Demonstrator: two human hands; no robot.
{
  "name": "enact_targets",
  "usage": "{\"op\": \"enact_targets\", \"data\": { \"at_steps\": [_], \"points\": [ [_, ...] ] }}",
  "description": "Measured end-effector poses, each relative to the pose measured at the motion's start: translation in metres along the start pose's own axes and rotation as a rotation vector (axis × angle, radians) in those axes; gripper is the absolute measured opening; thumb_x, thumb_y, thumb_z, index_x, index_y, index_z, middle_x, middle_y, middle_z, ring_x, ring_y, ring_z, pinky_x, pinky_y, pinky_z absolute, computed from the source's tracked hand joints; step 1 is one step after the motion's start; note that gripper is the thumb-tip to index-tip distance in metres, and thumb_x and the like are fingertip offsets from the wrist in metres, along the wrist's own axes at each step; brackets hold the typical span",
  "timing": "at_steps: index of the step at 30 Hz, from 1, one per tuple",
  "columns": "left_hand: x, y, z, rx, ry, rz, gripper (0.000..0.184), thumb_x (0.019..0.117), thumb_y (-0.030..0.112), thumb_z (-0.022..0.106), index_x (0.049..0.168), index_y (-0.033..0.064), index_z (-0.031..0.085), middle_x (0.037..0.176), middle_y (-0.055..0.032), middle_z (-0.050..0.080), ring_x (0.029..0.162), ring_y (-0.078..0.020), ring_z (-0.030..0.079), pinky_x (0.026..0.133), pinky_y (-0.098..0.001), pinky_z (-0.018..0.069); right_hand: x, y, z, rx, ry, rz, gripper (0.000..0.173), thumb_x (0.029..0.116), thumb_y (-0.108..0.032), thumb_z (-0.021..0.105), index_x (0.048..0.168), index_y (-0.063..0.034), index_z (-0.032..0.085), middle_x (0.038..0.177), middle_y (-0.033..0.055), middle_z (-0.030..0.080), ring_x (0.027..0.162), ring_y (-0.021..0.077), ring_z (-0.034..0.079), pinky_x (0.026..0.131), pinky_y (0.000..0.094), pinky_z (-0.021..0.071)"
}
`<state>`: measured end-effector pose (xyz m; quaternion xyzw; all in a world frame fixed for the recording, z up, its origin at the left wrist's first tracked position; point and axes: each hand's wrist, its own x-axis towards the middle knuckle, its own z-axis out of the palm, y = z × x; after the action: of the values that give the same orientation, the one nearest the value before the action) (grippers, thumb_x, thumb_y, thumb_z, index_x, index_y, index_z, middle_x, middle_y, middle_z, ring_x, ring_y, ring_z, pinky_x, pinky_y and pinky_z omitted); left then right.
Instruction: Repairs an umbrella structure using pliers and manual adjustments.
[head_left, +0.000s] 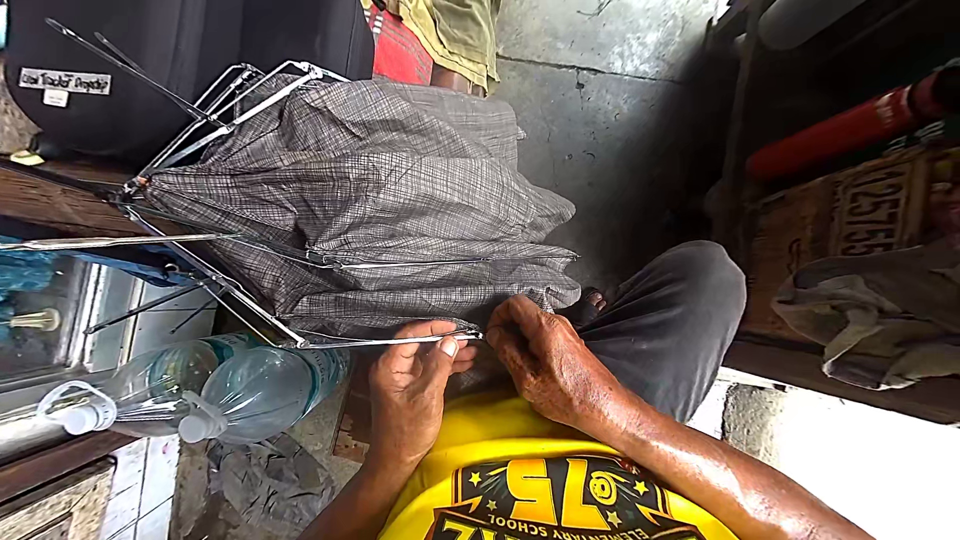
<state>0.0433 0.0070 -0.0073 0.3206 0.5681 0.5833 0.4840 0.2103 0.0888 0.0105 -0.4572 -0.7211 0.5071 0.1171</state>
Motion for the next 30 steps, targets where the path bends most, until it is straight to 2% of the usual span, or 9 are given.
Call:
{"op": "enact_targets", "data": {
  "at_steps": [3, 9, 13, 16, 23, 27, 30],
  "points": [
    [0.000, -0.002, 0.000, 0.016, -0.001, 0.018, 0.016, 0.0991, -0.005, 0.054, 0.113, -0.0079, 0.062, 0.098, -0.0152, 0.074, 0.083, -0.0254, 0.076, 0.076, -0.0403, 0.0666, 0.005, -0.001, -0.005, 0.087, -0.071, 0.064, 0.015, 0.1028, -0.019, 0.049, 0.099, -0.0120, 0.062, 0.077, -0.0040, 0.056, 0.067, 0.0019, 0.053, 0.061, 0.0202, 0.0451],
    [0.001, -0.005, -0.003, -0.084, -0.018, 0.030, 0.017, 0.0995, -0.005, 0.053, 0.113, -0.0061, 0.063, 0.099, -0.0148, 0.074, 0.085, -0.0251, 0.076, 0.078, -0.0404, 0.0659, 0.014, 0.015, -0.006, 0.405, -0.155, 0.071, 0.014, 0.1034, -0.016, 0.053, 0.095, -0.0096, 0.062, 0.075, -0.0024, 0.056, 0.066, 0.0041, 0.053, 0.060, 0.0197, 0.0432],
    [0.002, -0.008, -0.005, -0.090, -0.052, 0.045, 0.017, 0.1005, -0.002, 0.055, 0.114, -0.0051, 0.064, 0.100, -0.0148, 0.073, 0.088, -0.0258, 0.075, 0.081, -0.0414, 0.0652, 0.014, 0.016, -0.008, 0.541, -0.189, 0.144, 0.015, 0.1041, -0.017, 0.054, 0.093, -0.0103, 0.061, 0.074, -0.0009, 0.057, 0.067, 0.0067, 0.056, 0.062, 0.0220, 0.0463],
    [0.004, -0.008, -0.003, -0.065, -0.030, 0.047, 0.014, 0.0988, -0.002, 0.059, 0.111, -0.0040, 0.065, 0.097, -0.0133, 0.074, 0.085, -0.0244, 0.075, 0.079, -0.0407, 0.0655, 0.013, 0.015, -0.008, 0.537, -0.188, 0.146, 0.016, 0.1047, -0.017, 0.053, 0.093, -0.0102, 0.061, 0.074, -0.0006, 0.058, 0.068, 0.0068, 0.057, 0.062, 0.0222, 0.0467],
    [0.005, -0.005, -0.001, -0.072, 0.016, -0.009, 0.017, 0.0989, -0.004, 0.057, 0.114, -0.0065, 0.065, 0.099, -0.0149, 0.074, 0.087, -0.0252, 0.076, 0.080, -0.0408, 0.0655, 0.011, 0.022, -0.006, 0.371, -0.081, -0.006, 0.015, 0.1050, -0.018, 0.052, 0.095, -0.0108, 0.062, 0.076, -0.0031, 0.057, 0.068, 0.0032, 0.055, 0.062, 0.0193, 0.0456],
    [0.005, -0.005, -0.001, -0.065, 0.012, -0.012, 0.018, 0.0994, -0.004, 0.057, 0.115, -0.0067, 0.065, 0.099, -0.0157, 0.074, 0.088, -0.0257, 0.076, 0.079, -0.0407, 0.0656, 0.007, 0.025, -0.004, 0.333, -0.077, -0.076, 0.016, 0.1055, -0.018, 0.050, 0.097, -0.0102, 0.061, 0.078, -0.0032, 0.056, 0.070, 0.0023, 0.054, 0.063, 0.0187, 0.0451],
    [0.006, -0.005, -0.001, -0.049, -0.009, -0.002, 0.017, 0.0993, -0.003, 0.057, 0.114, -0.0058, 0.066, 0.099, -0.0149, 0.074, 0.086, -0.0255, 0.076, 0.078, -0.0408, 0.0657, 0.006, 0.023, -0.003, 0.195, -0.086, -0.118, 0.017, 0.1054, -0.020, 0.050, 0.102, -0.0092, 0.062, 0.082, -0.0017, 0.056, 0.073, 0.0030, 0.054, 0.066, 0.0192, 0.0455]
  ]
}}
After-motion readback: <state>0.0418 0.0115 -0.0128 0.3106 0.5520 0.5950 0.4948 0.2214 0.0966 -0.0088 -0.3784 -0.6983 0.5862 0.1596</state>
